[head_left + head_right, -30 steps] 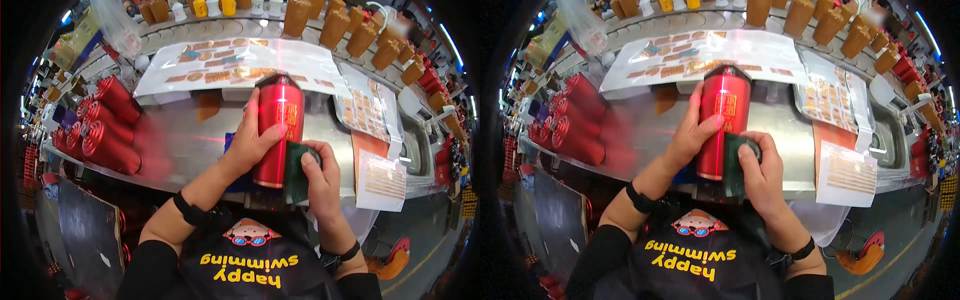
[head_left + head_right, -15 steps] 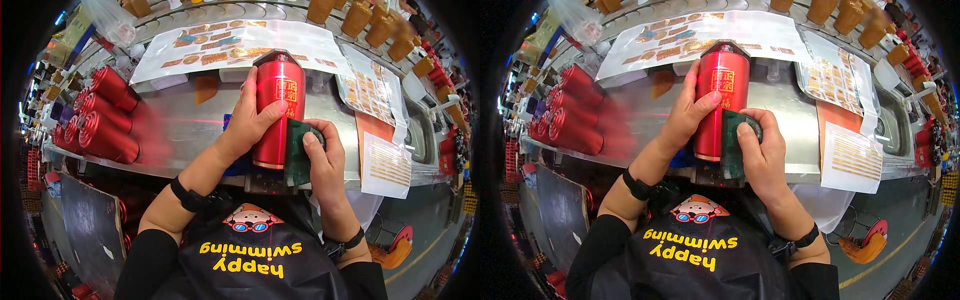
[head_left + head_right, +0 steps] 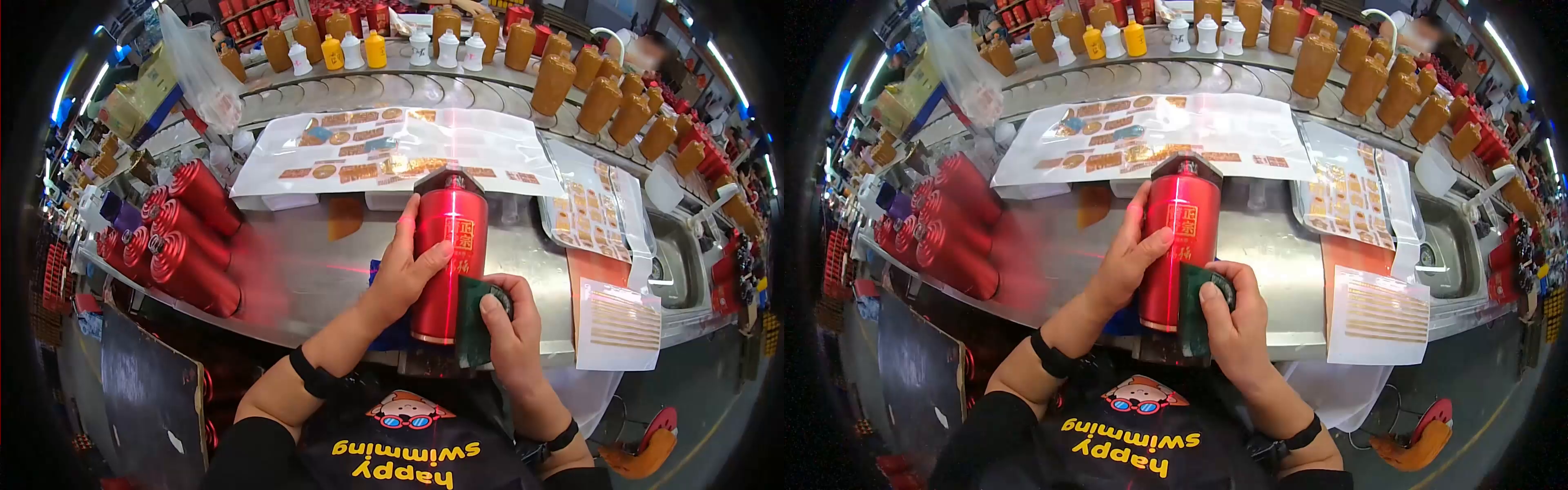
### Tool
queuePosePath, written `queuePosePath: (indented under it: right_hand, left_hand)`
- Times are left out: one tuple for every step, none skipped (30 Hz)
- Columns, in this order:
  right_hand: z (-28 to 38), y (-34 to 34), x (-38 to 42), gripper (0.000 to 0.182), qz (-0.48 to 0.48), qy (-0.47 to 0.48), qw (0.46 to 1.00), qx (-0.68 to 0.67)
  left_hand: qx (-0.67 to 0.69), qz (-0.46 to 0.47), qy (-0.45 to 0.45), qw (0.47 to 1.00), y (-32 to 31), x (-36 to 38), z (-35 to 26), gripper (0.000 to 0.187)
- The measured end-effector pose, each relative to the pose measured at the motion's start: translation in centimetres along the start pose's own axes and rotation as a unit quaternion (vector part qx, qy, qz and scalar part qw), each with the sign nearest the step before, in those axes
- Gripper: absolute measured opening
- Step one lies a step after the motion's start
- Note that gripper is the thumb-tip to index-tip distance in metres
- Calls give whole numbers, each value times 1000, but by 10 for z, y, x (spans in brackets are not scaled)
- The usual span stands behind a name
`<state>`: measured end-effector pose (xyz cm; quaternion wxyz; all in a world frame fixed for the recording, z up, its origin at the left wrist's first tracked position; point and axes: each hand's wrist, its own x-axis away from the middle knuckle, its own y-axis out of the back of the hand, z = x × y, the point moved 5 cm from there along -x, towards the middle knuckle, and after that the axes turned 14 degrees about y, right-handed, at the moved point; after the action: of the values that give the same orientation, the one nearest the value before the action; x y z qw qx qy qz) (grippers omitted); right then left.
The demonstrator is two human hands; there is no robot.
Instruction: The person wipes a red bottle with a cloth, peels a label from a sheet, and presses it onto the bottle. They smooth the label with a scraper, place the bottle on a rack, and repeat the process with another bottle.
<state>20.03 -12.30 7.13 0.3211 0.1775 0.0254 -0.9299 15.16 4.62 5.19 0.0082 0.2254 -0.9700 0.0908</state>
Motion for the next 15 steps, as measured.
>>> queuePosePath:
  right_hand:
    - [0,0,0,23,3,4,1000,7]
    - [-1,0,0,24,6,4,1000,3]
    - [-2,0,0,24,6,7,1000,1]
    - [-2,0,1,24,5,9,1000,-2]
    - [-2,0,1,24,5,10,1000,-4]
    - [-2,0,1,23,6,8,1000,-3]
    - [-1,0,0,23,6,7,1000,-3]
    - [0,0,0,23,7,6,1000,-2]
    - [0,0,0,22,6,10,1000,-3]
    - [-1,0,0,22,6,14,1000,-4]
    - [-1,0,0,21,5,19,1000,-5]
    - [-1,0,0,21,6,16,1000,-6]
    - [-1,0,1,21,8,13,1000,-7]
    - [-1,1,1,21,9,11,1000,-7]
    - [1,1,-1,22,13,18,1000,5]
  left_hand:
    - [3,-5,1,1000,0,0,0,86]
    - [-3,-21,-5,1000,2,-3,2,84]
    - [-19,-30,-6,999,2,-4,3,84]
    - [-34,-39,-6,999,2,-5,4,84]
    - [-49,-48,-5,998,2,-5,4,84]
    - [-47,-51,-4,998,2,-6,4,83]
    - [-46,-53,-3,997,2,-7,3,83]
    - [-45,-56,-2,997,2,-7,2,82]
    - [-43,-60,-3,997,2,-7,2,82]
    - [-42,-64,-3,997,1,-7,2,81]
    - [-40,-68,-4,997,1,-8,2,80]
    - [-45,-73,-2,996,1,-8,2,80]
    - [-49,-79,1,996,2,-9,3,79]
    - [-53,-85,3,995,3,-10,3,79]
    - [-54,-83,7,995,4,-12,4,79]
